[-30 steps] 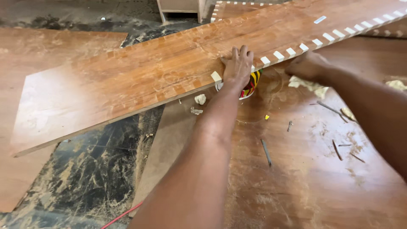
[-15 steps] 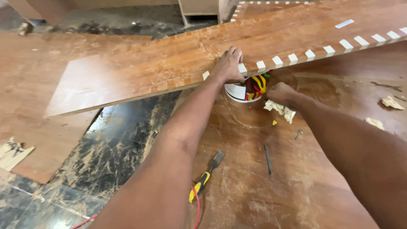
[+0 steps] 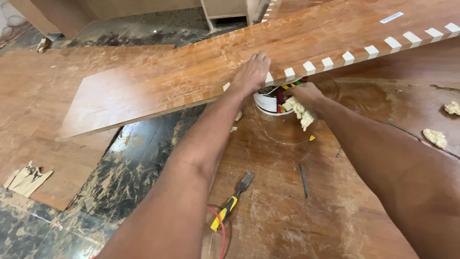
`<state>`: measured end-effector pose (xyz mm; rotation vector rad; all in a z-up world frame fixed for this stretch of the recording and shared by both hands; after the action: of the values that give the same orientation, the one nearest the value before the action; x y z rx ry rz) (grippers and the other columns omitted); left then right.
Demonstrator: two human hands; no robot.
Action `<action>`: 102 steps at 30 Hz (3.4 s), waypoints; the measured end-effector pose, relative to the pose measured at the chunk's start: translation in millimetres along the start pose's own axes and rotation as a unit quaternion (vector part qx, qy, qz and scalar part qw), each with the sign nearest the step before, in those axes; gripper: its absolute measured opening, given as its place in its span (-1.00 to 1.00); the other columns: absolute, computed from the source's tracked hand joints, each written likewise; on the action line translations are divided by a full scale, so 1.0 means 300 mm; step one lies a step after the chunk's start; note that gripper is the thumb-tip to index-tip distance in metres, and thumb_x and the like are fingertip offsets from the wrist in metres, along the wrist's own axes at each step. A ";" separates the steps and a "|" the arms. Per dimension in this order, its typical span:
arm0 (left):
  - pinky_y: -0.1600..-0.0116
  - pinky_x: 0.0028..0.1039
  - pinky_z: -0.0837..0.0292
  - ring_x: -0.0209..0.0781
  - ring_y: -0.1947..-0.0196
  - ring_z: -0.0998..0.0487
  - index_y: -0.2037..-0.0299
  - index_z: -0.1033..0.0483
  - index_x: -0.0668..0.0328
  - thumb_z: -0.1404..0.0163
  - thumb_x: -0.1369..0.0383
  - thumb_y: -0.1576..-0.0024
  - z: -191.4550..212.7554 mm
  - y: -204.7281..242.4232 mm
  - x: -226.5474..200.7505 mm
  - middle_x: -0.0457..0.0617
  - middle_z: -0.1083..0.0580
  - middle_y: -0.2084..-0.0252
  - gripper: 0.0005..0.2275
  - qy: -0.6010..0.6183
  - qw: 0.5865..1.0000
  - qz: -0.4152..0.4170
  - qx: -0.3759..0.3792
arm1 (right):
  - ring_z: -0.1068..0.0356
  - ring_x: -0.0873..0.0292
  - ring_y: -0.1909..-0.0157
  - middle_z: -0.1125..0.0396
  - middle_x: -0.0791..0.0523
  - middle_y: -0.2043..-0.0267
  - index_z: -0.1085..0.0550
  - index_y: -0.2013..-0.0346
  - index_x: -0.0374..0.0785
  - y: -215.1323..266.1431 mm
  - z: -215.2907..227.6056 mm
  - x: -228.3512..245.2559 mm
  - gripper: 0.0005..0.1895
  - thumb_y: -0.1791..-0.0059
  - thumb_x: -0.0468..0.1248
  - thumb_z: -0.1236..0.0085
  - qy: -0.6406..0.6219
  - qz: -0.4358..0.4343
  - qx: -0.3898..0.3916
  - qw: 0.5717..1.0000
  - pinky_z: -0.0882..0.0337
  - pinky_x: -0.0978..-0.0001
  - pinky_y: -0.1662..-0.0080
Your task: The person applies putty to the edge of a wooden board by hand, smoothing it into the gaps between small white blocks. The person works along the length of the board, repeatedly pressing and smoothing the putty.
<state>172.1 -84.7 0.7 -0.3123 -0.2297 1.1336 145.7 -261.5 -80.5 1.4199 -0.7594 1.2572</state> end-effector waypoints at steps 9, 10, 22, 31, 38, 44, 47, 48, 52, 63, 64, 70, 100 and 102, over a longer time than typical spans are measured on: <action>-0.07 -0.22 -0.49 0.20 0.00 -0.52 0.10 -0.46 0.49 -0.10 0.57 0.08 0.046 -0.032 -0.006 0.34 -0.47 0.03 -0.69 -0.016 0.982 0.039 0.185 | -0.35 0.17 0.52 -0.40 0.09 0.47 -0.53 0.34 -0.28 -0.045 -0.082 -0.012 -0.68 -0.04 -0.09 0.01 -0.106 -0.064 0.066 0.990 -0.33 0.23 0.44; -0.06 -0.23 -0.52 0.17 0.01 -0.55 0.12 -0.48 0.48 -0.11 0.57 0.08 0.053 -0.034 -0.019 0.33 -0.50 0.05 -0.71 -0.022 0.980 0.039 0.193 | -0.33 0.17 0.53 -0.39 0.11 0.49 -0.53 0.36 -0.25 -0.045 -0.096 -0.011 -0.63 -0.06 -0.03 0.04 -0.133 -0.071 0.083 0.985 -0.33 0.24 0.44; 0.05 -0.32 -0.52 -0.20 0.14 -0.67 0.31 -0.66 0.01 -0.08 0.40 0.02 0.169 -0.002 -0.153 -0.04 -0.67 0.23 -0.88 0.099 0.955 0.055 0.273 | -0.47 0.21 0.37 -0.45 0.11 0.32 -0.47 0.15 -0.26 -0.119 -0.163 -0.053 -0.83 -0.07 -0.22 -0.05 -0.347 -0.104 0.115 0.925 -0.55 0.25 0.24; 0.05 -0.24 -0.51 -0.14 0.12 -0.57 0.17 -0.59 0.00 -0.23 0.22 0.01 0.186 0.060 0.031 -0.11 -0.56 0.18 -0.76 0.041 0.990 0.040 0.130 | -0.56 0.16 0.17 -0.53 0.08 0.16 -0.53 0.05 -0.29 -0.056 -0.138 0.010 -0.64 0.07 -0.18 -0.33 -0.267 -0.062 0.122 0.954 -0.60 0.17 0.13; -0.01 -0.15 -0.50 0.09 -0.05 -0.45 -0.14 -0.38 0.01 -0.42 0.13 0.25 0.096 0.147 0.069 0.02 -0.35 -0.09 -0.29 -0.010 0.993 0.017 0.117 | -0.54 0.20 0.15 -0.54 0.06 0.08 -0.60 0.05 -0.30 -0.110 -0.094 -0.043 -0.65 0.11 -0.30 -0.37 -0.159 0.000 0.145 0.977 -0.54 0.22 0.14; 0.10 -0.25 -0.56 -0.04 0.08 -0.51 -0.01 -0.45 0.07 -0.40 0.19 0.23 0.062 0.162 0.085 -0.04 -0.39 0.01 -0.41 -0.030 0.999 -0.003 0.033 | -0.48 0.17 -0.02 -0.51 -0.01 -0.03 -0.58 0.03 -0.36 -0.177 -0.097 -0.120 -0.64 0.03 -0.23 -0.44 -0.127 0.032 -0.005 0.991 -0.50 0.25 0.02; 0.18 -0.40 -0.58 -0.20 0.16 -0.52 0.06 -0.46 0.06 -0.35 0.18 0.07 0.029 0.180 0.115 -0.11 -0.37 0.04 -0.57 -0.027 0.998 0.019 0.061 | -0.45 0.07 -0.06 -0.47 -0.05 -0.06 -0.57 0.02 -0.32 -0.203 -0.047 -0.201 -0.56 0.08 -0.15 -0.46 -0.043 -0.040 -0.138 0.989 -0.45 0.13 -0.07; 0.22 -0.42 -0.57 -0.22 0.18 -0.51 0.07 -0.47 0.05 -0.35 0.17 0.05 0.025 0.184 0.119 -0.11 -0.37 0.05 -0.59 -0.020 0.998 0.018 0.056 | -0.44 0.08 -0.04 -0.46 -0.04 -0.06 -0.55 0.00 -0.30 -0.208 -0.027 -0.234 -0.56 0.07 -0.14 -0.43 0.011 -0.063 -0.166 0.984 -0.45 0.14 -0.05; 0.35 -0.48 -0.56 -0.18 0.20 -0.51 0.12 -0.50 0.06 -0.36 0.20 0.13 0.035 0.196 0.120 -0.09 -0.35 0.01 -0.59 0.044 0.999 0.006 -0.011 | -0.40 0.14 0.01 -0.43 0.02 -0.07 -0.49 -0.06 -0.22 -0.218 -0.017 -0.388 -0.58 0.00 -0.08 -0.31 0.178 -0.129 -0.140 0.966 -0.41 0.20 0.02; 0.10 -0.37 -0.61 -0.09 -0.04 -0.47 0.35 -0.57 0.07 -0.38 0.29 0.29 0.069 0.192 0.084 -0.13 -0.38 -0.03 -0.67 0.065 0.995 -0.016 -0.075 | -0.45 0.08 0.35 -0.47 -0.03 0.31 -0.58 0.28 -0.35 -0.159 -0.066 -0.321 -0.87 0.00 -0.38 -0.09 -0.037 -0.106 -0.051 0.992 -0.47 0.17 0.31; 0.08 -0.36 -0.60 -0.11 -0.03 -0.46 0.37 -0.56 0.07 -0.37 0.29 0.29 0.068 0.193 0.087 -0.16 -0.39 -0.01 -0.68 0.058 0.996 -0.008 -0.065 | -0.47 0.04 0.37 -0.47 -0.07 0.35 -0.57 0.33 -0.40 -0.149 -0.081 -0.303 -0.84 0.00 -0.41 -0.03 -0.042 -0.102 -0.019 0.994 -0.48 0.15 0.33; 0.23 -0.43 -0.55 -0.21 0.16 -0.48 0.31 -0.48 0.17 -0.30 0.22 0.15 0.028 0.193 0.131 -0.10 -0.40 0.13 -0.68 0.073 0.996 0.055 0.023 | -0.33 0.18 0.55 -0.39 0.07 0.52 -0.49 0.47 -0.26 -0.135 -0.150 -0.206 -0.71 -0.03 -0.16 0.03 -0.143 -0.111 0.049 0.982 -0.33 0.28 0.45; 0.19 -0.18 -0.48 -0.05 0.32 -0.55 0.19 -0.61 0.41 0.12 0.36 -0.16 -0.016 0.022 0.144 0.20 -0.58 0.22 -0.73 0.070 0.907 0.142 0.390 | -0.43 0.18 0.45 -0.44 0.14 0.44 -0.46 0.28 -0.21 -0.014 -0.277 0.054 -0.58 -0.03 0.08 0.13 -0.248 -0.142 0.117 0.951 -0.54 0.21 0.35; 0.37 -0.26 -0.44 -0.13 0.43 -0.55 0.23 -0.64 0.36 0.06 0.38 -0.08 0.036 0.042 0.106 0.14 -0.58 0.31 -0.76 0.087 0.910 0.150 0.377 | -0.36 0.28 0.49 -0.41 0.21 0.46 -0.53 0.26 -0.19 -0.033 -0.286 0.055 -0.60 -0.06 0.07 0.03 -0.205 -0.133 0.120 0.962 -0.44 0.32 0.39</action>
<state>170.8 -49.3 6.9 0.2533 0.4322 1.3992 133.9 -174.4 -75.7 1.9479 -0.6726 0.8763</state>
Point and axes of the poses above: each hand's wrist, its own y-axis away from the middle knuckle, its own z-axis out of the back of the hand, x = y × z, the point moved 5 cm from there along -y, towards the middle knuckle
